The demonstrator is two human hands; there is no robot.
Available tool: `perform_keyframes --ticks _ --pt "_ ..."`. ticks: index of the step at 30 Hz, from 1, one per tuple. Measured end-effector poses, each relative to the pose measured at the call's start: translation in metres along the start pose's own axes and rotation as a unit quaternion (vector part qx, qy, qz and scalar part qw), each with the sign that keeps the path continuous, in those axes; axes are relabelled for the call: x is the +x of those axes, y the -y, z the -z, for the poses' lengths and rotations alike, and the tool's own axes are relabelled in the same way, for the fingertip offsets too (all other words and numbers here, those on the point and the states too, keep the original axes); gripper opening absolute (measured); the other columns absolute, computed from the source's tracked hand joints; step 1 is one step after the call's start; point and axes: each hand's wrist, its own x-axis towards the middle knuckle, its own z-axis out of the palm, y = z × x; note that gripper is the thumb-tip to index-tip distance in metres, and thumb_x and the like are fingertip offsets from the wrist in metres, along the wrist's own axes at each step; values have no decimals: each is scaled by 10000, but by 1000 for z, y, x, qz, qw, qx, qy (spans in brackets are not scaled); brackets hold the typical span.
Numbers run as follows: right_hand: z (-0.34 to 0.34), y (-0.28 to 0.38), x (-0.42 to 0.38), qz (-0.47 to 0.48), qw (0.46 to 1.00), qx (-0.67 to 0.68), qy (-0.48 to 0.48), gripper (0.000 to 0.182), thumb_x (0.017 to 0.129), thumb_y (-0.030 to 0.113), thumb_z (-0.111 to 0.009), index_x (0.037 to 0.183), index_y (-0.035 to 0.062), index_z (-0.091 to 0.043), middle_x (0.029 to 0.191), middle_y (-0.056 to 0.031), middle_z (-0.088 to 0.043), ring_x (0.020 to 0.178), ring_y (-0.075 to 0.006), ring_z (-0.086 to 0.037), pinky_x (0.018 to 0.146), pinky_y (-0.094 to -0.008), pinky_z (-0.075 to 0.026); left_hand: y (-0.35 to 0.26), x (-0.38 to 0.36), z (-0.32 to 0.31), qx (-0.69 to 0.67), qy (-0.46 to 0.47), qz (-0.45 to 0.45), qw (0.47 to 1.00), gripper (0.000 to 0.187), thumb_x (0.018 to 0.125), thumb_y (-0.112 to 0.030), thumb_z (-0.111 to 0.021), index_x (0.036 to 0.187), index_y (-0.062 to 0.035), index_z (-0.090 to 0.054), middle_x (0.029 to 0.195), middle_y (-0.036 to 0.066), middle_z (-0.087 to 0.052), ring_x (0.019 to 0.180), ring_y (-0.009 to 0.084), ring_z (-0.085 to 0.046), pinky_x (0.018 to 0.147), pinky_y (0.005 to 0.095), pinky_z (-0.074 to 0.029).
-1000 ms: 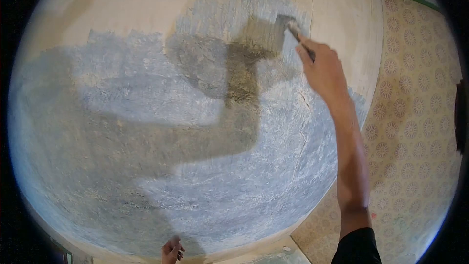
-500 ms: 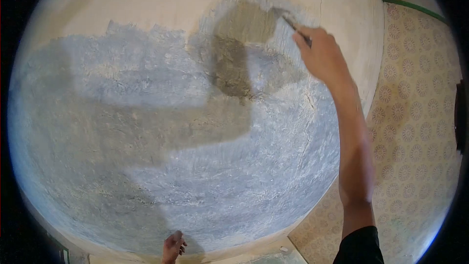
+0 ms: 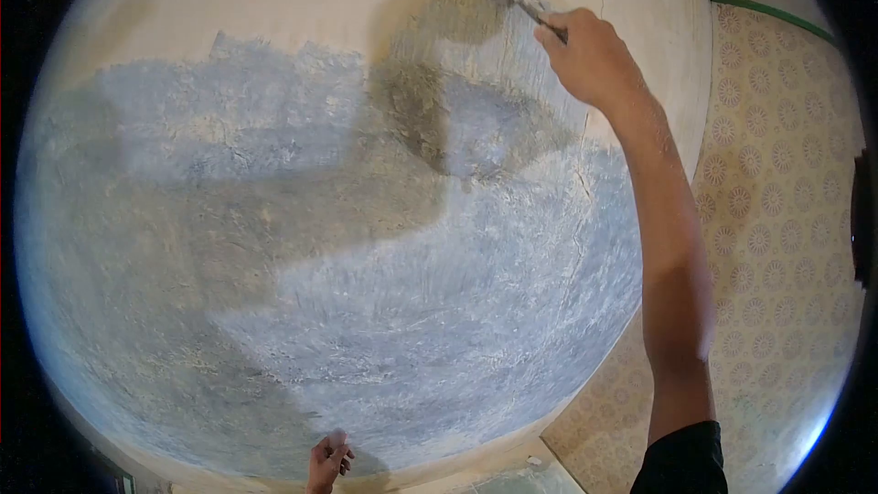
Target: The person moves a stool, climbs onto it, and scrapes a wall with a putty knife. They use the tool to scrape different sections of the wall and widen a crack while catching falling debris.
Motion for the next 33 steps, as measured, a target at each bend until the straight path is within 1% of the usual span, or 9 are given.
perform_keyframes --ticks 4,10,13,16,22,24,29,31,33 --pt "7 0 -14 38 999 27 -11 286 961 255 -556 1053 30 -708 978 -223 -702 946 -397 -674 862 -470 -529 -4 6 1 -9 24 -11 1000 154 919 -135 -634 1029 -28 -620 735 77 -656 492 102 -550 421 259 -415" --pt "17 3 4 10 999 14 38 313 952 264 -561 1099 24 -700 1007 -225 -702 950 -394 -676 872 -470 -521 -8 11 0 2 31 -4 1000 134 929 -118 -604 995 -1 -607 733 79 -652 490 114 -578 410 252 -404" --pt "12 -1 2 80 996 27 7 322 953 268 -562 1115 25 -696 1011 -234 -700 948 -399 -676 888 -475 -514 -10 14 0 -9 43 -27 999 129 926 -115 -604 995 -6 -604 736 76 -653 494 114 -581 413 254 -411" --pt "3 -1 9 42 999 30 5 328 958 272 -561 1109 14 -696 998 -241 -700 934 -394 -681 886 -462 -515 -6 12 1 -10 36 -21 999 129 931 -116 -595 1003 -9 -603 742 75 -653 497 109 -578 411 254 -410" --pt "44 25 -1 -72 985 38 152 336 961 272 -555 1099 -1 -695 964 -232 -705 910 -360 -692 864 -431 -522 -22 9 -8 -20 40 -23 999 173 943 -118 -576 1072 -7 -611 755 63 -649 500 102 -560 428 247 -408" --pt "43 8 13 -22 992 55 114 390 976 305 -568 1261 49 -640 602 -29 -505 447 -96 -419 384 -282 -362 -18 12 -10 -5 50 -23 998 204 942 -121 -577 1106 -7 -615 751 54 -646 510 100 -556 440 246 -410" --pt "10 -10 7 26 995 23 93 400 970 313 -577 1248 34 -644 674 -63 -569 455 -125 -461 412 -300 -412 -28 17 -23 24 73 -70 995 234 934 -125 -606 1138 -12 -624 753 51 -652 534 91 -563 443 242 -411" --pt "-8 -20 12 113 992 25 -52 384 973 305 -571 1217 21 -657 684 -65 -580 468 -144 -488 445 -323 -440 -23 20 -23 20 75 -55 995 239 935 -117 -612 1151 -17 -624 758 55 -661 532 88 -564 443 239 -414" --pt "-8 -15 24 53 997 -14 -46 376 979 300 -567 1212 20 -660 681 -71 -578 475 -163 -500 467 -344 -453 -23 19 -23 30 78 -56 995 242 936 -103 -612 1162 -19 -624 759 58 -666 527 87 -567 435 234 -416"
